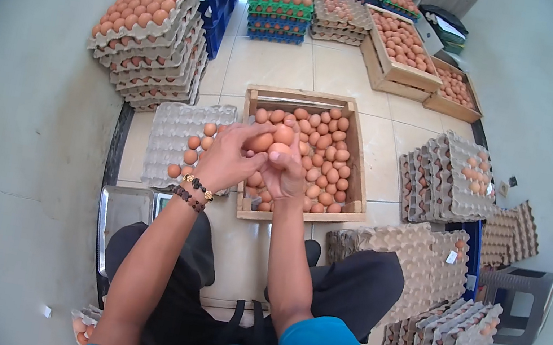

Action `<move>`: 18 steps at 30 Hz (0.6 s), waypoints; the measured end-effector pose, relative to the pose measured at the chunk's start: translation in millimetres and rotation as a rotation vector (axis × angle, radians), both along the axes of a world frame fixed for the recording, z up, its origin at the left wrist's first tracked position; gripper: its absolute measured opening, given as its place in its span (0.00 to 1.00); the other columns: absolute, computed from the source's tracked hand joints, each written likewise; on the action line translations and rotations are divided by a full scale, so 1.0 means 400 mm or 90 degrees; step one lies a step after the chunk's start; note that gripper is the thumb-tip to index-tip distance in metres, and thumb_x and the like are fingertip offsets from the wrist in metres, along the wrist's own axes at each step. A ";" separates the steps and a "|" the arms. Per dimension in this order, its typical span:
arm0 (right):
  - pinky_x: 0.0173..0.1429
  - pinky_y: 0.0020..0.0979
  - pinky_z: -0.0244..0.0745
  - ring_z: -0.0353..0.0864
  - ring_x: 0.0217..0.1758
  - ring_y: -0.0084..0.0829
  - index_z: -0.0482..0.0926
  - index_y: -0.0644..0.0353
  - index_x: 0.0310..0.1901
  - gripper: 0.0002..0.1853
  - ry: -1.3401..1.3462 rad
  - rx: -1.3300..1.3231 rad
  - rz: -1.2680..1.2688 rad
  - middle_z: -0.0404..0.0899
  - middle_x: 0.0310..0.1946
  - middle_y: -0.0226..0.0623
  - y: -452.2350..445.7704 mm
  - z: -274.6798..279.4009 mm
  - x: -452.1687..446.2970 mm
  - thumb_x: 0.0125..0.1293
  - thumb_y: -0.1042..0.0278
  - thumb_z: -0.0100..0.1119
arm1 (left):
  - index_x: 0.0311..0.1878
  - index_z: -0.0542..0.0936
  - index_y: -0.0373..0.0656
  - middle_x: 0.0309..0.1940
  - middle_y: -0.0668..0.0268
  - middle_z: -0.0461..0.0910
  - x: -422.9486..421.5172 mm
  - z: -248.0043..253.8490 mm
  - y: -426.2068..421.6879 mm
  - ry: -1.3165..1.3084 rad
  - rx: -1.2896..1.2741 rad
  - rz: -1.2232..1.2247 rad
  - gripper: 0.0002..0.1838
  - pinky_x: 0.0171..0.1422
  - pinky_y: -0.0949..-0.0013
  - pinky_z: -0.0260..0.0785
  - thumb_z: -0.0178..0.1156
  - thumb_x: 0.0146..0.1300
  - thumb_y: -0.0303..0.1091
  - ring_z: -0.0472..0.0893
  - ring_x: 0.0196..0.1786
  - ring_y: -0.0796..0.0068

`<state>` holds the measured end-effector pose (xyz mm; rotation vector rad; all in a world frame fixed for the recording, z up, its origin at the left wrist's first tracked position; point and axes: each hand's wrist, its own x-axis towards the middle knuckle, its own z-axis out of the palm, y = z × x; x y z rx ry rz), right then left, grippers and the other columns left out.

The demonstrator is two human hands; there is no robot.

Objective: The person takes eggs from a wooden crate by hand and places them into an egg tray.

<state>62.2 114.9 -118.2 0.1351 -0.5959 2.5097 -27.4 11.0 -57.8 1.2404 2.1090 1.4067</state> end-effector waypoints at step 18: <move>0.35 0.23 0.76 0.78 0.58 0.39 0.60 0.49 0.72 0.28 -0.004 -0.143 0.045 0.74 0.58 0.45 -0.008 0.003 0.020 0.72 0.68 0.54 | 0.66 0.66 0.35 0.53 0.48 0.77 -0.102 0.167 -0.069 -0.753 0.302 -0.103 0.25 0.46 0.72 0.77 0.50 0.71 0.39 0.80 0.40 0.68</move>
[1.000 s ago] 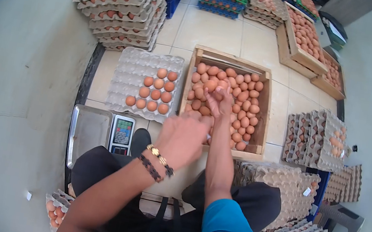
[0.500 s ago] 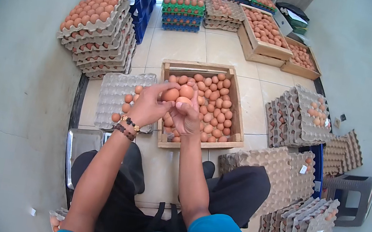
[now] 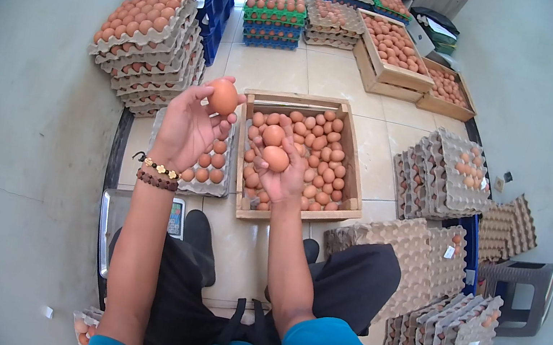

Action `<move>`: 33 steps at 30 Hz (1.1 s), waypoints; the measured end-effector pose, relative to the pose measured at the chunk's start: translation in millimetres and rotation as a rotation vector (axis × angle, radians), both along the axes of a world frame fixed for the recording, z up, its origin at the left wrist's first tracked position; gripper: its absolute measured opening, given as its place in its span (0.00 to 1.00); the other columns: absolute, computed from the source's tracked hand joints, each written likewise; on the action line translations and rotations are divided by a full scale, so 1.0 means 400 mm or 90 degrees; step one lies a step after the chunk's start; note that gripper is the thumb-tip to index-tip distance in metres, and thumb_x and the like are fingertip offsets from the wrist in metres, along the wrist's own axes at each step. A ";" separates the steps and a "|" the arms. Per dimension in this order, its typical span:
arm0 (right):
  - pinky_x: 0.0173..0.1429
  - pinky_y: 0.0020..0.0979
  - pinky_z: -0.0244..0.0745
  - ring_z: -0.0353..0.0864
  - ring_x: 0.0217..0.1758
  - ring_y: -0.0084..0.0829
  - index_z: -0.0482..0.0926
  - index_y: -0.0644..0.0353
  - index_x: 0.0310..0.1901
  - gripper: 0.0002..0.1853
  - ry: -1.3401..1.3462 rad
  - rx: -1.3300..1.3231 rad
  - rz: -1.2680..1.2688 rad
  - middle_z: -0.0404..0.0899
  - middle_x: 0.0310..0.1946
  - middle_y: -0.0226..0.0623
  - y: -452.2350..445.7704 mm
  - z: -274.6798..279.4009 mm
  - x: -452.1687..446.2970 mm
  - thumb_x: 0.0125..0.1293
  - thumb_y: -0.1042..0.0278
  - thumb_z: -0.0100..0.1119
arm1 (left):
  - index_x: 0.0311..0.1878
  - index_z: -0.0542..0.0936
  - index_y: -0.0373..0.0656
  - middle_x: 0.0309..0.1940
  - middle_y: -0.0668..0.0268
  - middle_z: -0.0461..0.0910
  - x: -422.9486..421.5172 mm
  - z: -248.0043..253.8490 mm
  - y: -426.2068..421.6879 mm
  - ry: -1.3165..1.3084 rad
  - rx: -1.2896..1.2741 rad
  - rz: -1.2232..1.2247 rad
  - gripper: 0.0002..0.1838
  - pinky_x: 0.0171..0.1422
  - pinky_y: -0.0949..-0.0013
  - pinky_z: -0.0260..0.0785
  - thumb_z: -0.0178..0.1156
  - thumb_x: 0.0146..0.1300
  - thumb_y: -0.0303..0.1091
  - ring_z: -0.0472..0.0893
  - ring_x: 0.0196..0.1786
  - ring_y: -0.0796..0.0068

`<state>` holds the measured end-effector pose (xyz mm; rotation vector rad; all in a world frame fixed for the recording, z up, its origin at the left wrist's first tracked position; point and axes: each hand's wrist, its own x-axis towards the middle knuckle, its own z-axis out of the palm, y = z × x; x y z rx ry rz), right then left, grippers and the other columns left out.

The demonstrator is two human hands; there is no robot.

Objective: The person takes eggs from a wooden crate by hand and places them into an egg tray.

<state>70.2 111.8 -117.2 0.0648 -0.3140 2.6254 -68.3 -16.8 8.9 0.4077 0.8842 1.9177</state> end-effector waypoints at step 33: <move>0.30 0.19 0.71 0.81 0.38 0.22 0.73 0.62 0.61 0.24 -0.408 0.371 0.133 0.82 0.42 0.34 -0.029 -0.250 -0.352 0.65 0.69 0.67 | 0.61 0.67 0.31 0.54 0.50 0.73 -0.136 0.041 -0.191 -0.166 0.205 0.297 0.24 0.43 0.69 0.67 0.48 0.67 0.36 0.72 0.40 0.67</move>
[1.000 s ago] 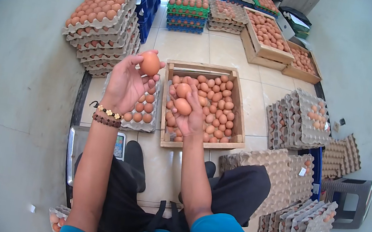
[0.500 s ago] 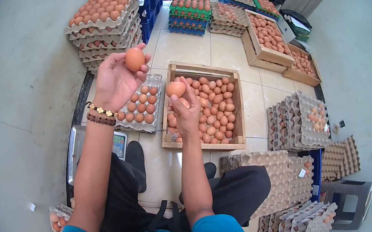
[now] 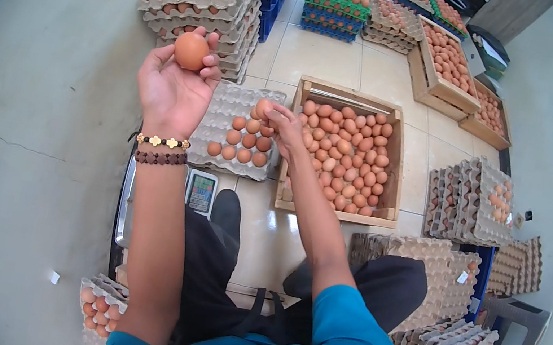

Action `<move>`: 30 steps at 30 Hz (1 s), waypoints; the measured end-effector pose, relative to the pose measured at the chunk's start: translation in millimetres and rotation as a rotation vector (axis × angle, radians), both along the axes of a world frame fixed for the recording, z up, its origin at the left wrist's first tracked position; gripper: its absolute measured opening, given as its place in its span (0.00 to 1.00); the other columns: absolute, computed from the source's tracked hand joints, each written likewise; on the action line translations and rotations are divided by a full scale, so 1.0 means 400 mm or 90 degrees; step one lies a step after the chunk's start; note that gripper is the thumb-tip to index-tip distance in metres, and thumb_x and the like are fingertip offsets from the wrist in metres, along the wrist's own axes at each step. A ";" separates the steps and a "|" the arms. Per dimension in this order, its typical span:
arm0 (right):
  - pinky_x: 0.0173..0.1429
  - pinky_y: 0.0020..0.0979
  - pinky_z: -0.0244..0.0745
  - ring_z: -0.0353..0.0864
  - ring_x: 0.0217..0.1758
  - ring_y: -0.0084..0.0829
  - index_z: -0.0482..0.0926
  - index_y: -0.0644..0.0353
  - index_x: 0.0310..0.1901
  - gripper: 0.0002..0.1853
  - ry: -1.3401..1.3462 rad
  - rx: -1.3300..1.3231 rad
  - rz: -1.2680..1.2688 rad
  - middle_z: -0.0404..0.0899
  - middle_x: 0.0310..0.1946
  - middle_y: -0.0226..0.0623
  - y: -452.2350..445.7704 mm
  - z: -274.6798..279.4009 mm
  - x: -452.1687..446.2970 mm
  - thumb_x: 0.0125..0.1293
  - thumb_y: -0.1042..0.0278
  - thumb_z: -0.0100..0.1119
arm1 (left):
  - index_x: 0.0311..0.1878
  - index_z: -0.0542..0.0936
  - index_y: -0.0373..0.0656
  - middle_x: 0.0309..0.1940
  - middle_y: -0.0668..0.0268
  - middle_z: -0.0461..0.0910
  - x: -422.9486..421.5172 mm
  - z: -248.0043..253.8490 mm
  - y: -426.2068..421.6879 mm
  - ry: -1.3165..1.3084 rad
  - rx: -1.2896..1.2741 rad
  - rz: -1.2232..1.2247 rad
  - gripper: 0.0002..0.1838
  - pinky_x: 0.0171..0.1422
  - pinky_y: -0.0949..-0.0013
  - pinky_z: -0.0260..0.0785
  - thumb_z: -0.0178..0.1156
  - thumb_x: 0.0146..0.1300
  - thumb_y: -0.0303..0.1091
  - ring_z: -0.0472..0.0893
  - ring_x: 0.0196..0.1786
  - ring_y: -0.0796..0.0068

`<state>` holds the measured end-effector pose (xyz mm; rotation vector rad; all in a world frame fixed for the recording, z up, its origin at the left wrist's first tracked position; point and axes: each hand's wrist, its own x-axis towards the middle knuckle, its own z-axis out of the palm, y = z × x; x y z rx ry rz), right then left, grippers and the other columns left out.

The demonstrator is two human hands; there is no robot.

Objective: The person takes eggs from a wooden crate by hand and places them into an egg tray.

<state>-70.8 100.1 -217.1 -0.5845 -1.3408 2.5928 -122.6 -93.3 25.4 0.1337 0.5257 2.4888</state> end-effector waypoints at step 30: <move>0.37 0.24 0.79 0.80 0.34 0.20 0.78 0.66 0.62 0.25 0.364 0.213 0.006 0.84 0.39 0.35 -0.085 0.560 0.011 0.68 0.59 0.67 | 0.57 0.73 0.32 0.45 0.61 0.74 0.018 0.028 0.039 0.114 -0.174 -0.033 0.21 0.40 0.75 0.70 0.63 0.69 0.39 0.73 0.37 0.77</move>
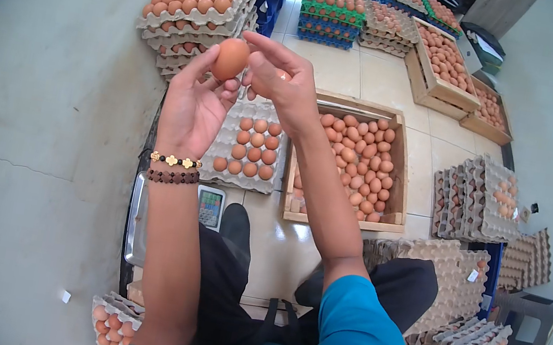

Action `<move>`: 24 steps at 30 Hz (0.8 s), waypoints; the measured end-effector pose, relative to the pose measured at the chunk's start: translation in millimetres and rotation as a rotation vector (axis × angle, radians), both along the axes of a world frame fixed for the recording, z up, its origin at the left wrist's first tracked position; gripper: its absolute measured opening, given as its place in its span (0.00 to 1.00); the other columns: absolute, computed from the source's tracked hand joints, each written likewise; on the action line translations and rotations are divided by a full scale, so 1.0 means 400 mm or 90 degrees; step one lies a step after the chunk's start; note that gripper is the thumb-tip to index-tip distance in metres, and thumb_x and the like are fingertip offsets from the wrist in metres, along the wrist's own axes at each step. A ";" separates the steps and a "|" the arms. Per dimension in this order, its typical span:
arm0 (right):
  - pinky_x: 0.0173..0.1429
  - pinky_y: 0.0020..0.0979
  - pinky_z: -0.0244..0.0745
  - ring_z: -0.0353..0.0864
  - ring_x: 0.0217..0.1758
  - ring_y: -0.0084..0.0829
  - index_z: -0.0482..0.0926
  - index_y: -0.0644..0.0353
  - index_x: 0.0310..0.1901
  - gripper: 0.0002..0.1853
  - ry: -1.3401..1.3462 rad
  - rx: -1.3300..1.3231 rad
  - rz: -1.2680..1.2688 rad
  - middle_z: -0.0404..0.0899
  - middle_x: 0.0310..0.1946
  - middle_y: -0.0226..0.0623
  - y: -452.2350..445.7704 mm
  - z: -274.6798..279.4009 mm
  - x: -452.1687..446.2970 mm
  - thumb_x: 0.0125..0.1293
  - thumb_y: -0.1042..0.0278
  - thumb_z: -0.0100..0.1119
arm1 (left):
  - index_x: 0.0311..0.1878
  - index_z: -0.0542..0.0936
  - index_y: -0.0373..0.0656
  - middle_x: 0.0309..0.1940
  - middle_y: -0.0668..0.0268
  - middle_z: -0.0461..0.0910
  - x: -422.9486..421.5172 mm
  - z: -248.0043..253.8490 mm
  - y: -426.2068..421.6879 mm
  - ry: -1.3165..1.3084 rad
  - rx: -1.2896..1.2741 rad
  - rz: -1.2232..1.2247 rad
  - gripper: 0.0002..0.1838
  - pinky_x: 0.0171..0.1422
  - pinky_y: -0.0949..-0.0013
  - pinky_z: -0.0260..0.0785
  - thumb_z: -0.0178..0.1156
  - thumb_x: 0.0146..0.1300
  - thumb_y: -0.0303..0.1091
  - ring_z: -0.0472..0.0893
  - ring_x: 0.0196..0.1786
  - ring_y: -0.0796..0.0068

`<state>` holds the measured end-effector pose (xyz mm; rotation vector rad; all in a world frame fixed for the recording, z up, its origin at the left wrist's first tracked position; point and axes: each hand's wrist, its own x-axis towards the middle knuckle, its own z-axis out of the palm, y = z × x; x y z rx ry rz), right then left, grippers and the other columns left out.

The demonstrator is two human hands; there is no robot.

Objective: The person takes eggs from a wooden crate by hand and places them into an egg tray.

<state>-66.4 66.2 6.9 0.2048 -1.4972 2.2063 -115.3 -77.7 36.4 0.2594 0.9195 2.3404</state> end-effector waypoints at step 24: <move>0.45 0.32 0.81 0.85 0.38 0.34 0.83 0.68 0.49 0.20 -0.412 0.679 -0.175 0.84 0.34 0.38 -0.126 -0.736 -0.293 0.59 0.63 0.71 | 0.46 0.83 0.48 0.45 0.65 0.84 0.205 -0.069 0.124 0.794 -0.859 -0.128 0.11 0.49 0.60 0.73 0.60 0.63 0.38 0.83 0.52 0.69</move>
